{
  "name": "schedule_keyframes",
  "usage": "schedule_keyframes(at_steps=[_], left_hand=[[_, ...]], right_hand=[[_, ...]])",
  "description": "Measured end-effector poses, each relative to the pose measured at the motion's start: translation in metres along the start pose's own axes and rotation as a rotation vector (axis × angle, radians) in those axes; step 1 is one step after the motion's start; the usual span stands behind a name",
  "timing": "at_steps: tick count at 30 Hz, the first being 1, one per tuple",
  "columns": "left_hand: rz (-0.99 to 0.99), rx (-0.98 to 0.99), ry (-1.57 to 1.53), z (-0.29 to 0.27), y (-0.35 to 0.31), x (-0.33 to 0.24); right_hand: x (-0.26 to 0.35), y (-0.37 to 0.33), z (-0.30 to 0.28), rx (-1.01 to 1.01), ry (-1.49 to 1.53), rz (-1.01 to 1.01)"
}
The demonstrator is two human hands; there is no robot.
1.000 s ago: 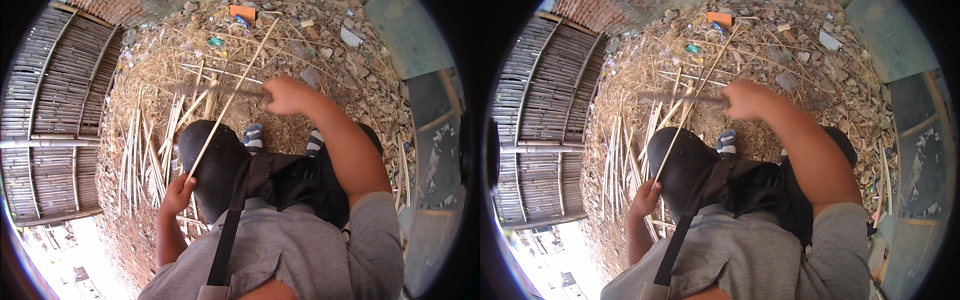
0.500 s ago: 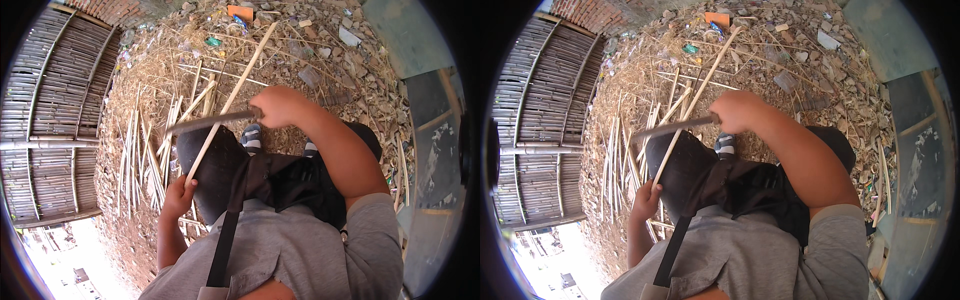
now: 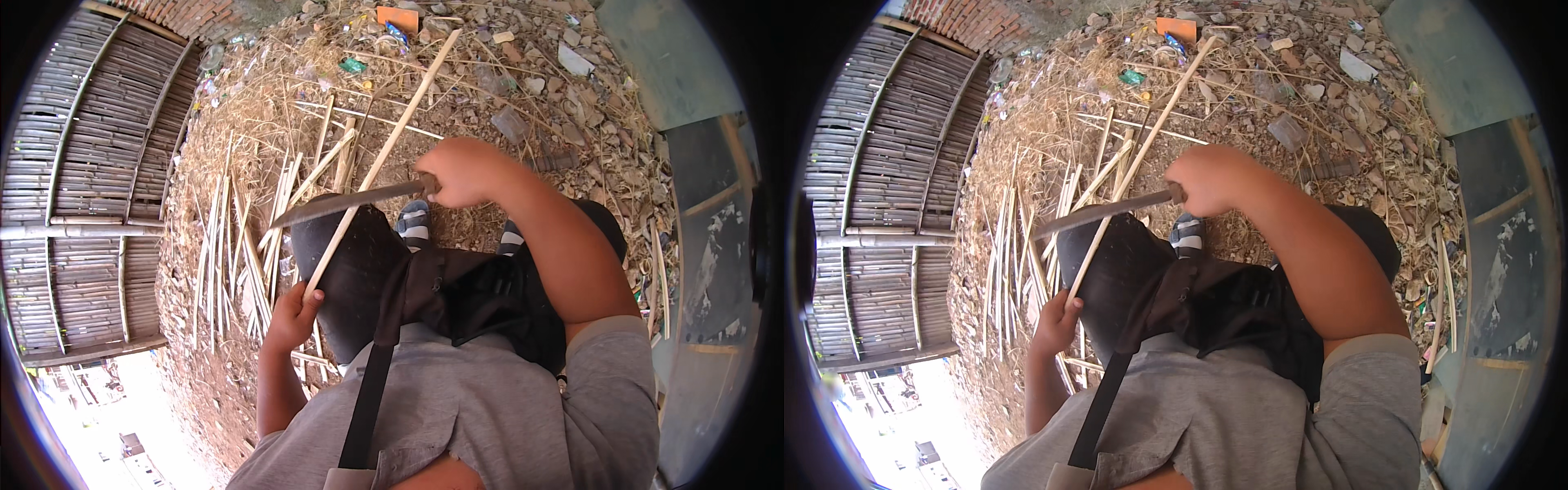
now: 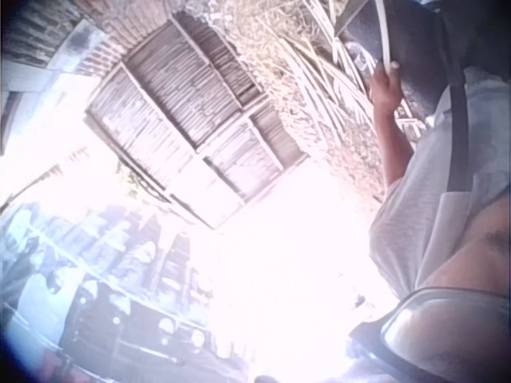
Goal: The person scrapes a bamboo slat with a blade, removing outer layers while holding the slat steady on their lap.
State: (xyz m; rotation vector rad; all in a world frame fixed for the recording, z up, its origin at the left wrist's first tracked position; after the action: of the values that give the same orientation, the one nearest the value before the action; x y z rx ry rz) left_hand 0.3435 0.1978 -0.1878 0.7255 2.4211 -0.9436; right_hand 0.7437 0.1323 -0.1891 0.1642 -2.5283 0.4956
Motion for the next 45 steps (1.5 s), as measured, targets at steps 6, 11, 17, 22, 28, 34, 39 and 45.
schedule_keyframes(at_steps=[6, 11, 17, 22, 28, 34, 39, 45], left_hand=[[-0.127, 0.204, -0.241, -0.013, 0.001, 0.001], [-0.081, 0.213, -0.251, -0.009, 0.003, 0.011], [0.024, 0.097, -0.198, -0.005, 0.0, -0.014], [-0.031, 0.08, -0.107, -0.003, -0.003, -0.018], [0.008, 0.052, -0.075, -0.002, -0.001, -0.014], [-0.034, 0.032, -0.017, -0.001, -0.003, -0.017], [-0.01, -0.051, 0.098, 0.007, -0.001, -0.011], [-0.01, -0.111, 0.186, 0.006, -0.003, -0.023]], right_hand=[[-0.064, 0.005, -0.01, -0.199, 0.315, 0.267], [-0.005, 0.0, -0.01, 0.038, 0.04, 0.141], [-0.067, -0.002, -0.013, -0.151, 0.252, 0.255], [-0.023, 0.011, 0.004, -0.028, 0.096, 0.09], [-0.054, 0.002, -0.01, -0.174, 0.228, 0.203], [-0.032, 0.005, -0.003, -0.106, 0.213, 0.187], [-0.034, 0.001, -0.005, 0.05, 0.151, 0.114], [-0.051, 0.008, -0.006, -0.109, 0.228, 0.242]])
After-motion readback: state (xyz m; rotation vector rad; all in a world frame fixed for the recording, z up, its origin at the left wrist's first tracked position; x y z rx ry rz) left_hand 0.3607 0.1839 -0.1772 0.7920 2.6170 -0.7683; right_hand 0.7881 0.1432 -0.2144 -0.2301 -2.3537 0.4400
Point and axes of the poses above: each hand's wrist, its own y-axis towards the middle knuckle, its own z-axis out of the palm, x = y × z, the point moved 1 cm from there along y, towards the middle knuckle, and after that the axes turned 12 degrees about x, right-handed, at the moved point
